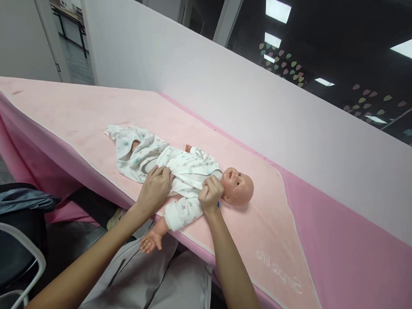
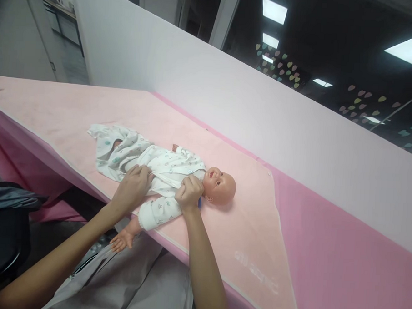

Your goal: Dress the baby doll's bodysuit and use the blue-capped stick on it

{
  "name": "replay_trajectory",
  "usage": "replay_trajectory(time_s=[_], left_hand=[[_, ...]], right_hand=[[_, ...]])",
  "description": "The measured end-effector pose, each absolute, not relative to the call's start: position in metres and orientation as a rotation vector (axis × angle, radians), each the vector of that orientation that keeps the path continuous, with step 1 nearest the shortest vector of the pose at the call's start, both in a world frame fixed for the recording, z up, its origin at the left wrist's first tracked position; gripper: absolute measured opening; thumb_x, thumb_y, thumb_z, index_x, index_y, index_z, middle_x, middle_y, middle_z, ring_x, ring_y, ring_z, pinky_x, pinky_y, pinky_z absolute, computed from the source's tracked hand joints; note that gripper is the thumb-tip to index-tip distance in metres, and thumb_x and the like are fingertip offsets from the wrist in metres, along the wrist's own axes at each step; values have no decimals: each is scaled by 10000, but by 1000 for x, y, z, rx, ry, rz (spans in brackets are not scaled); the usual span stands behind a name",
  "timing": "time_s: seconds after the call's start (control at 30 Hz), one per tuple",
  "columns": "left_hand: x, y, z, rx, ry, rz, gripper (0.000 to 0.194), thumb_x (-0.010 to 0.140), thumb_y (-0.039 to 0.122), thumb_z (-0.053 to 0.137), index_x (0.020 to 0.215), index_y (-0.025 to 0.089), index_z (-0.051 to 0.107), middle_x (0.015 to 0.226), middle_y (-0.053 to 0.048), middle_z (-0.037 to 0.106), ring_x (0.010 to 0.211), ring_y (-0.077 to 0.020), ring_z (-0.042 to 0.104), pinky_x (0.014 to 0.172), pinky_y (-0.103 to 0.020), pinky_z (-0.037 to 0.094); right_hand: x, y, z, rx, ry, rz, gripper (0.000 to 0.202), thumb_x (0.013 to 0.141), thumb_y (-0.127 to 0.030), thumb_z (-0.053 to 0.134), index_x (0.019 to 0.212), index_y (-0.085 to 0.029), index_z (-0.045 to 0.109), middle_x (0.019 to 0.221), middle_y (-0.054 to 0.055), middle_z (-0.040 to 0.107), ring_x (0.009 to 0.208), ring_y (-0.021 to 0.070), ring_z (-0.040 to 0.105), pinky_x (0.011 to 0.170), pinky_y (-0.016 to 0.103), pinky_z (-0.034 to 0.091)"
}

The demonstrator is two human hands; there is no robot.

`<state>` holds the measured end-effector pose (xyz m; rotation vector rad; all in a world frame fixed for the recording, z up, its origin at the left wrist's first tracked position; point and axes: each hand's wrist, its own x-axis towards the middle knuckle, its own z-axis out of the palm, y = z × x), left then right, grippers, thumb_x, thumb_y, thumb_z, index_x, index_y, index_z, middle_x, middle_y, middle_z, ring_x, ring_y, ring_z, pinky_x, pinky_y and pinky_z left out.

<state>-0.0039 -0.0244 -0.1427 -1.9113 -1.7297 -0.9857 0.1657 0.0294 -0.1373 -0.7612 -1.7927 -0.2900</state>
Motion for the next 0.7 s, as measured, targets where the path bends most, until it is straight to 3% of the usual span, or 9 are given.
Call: replay_trajectory(time_s=[0.2, 0.33, 0.43, 0.6, 0.7], left_hand=[[-6, -32, -142, -1912, -1759, -1282, 201, 890, 177, 333, 1004, 118, 488, 907, -117, 580, 908, -239, 530, 871, -384, 398], [-16, -42, -138, -2036, -1683, -1316, 123, 838, 231, 452, 896, 164, 537, 858, -79, 597, 930, -240, 537, 958, -426, 337], [-20, -47, -126, -2055, -1567, -1404, 112, 806, 249, 500, 861, 178, 567, 908, -77, 600, 1024, -252, 510, 999, -437, 299], [0, -22, -88, -2366, -1409, -1504, 169, 827, 254, 468, 897, 179, 602, 974, -76, 599, 997, -219, 522, 919, -345, 377], [18, 23, -73, -2765, -1323, -1367, 206, 783, 277, 520, 922, 181, 638, 988, -70, 618, 978, -230, 537, 869, -319, 389]], right_hand=[[170, 17, -126, -844, -1838, -355, 155, 646, -54, 329, 541, -154, 385, 535, 7, 405, 514, 89, 320, 519, 244, 226], [183, -14, -113, -1070, -1844, -332, 189, 743, -71, 352, 704, -144, 522, 708, 37, 529, 698, 116, 454, 648, 231, 337], [199, -43, -116, -1267, -1826, -375, 158, 803, -140, 396, 800, -141, 554, 772, 54, 557, 778, 142, 478, 727, 260, 352], [219, -81, -141, -1713, -1820, -450, 145, 802, -259, 488, 834, -159, 588, 769, 54, 554, 777, 174, 482, 712, 292, 326], [222, -94, -153, -1859, -1807, -419, 130, 801, -246, 503, 816, -156, 595, 781, 56, 560, 782, 177, 483, 711, 290, 328]])
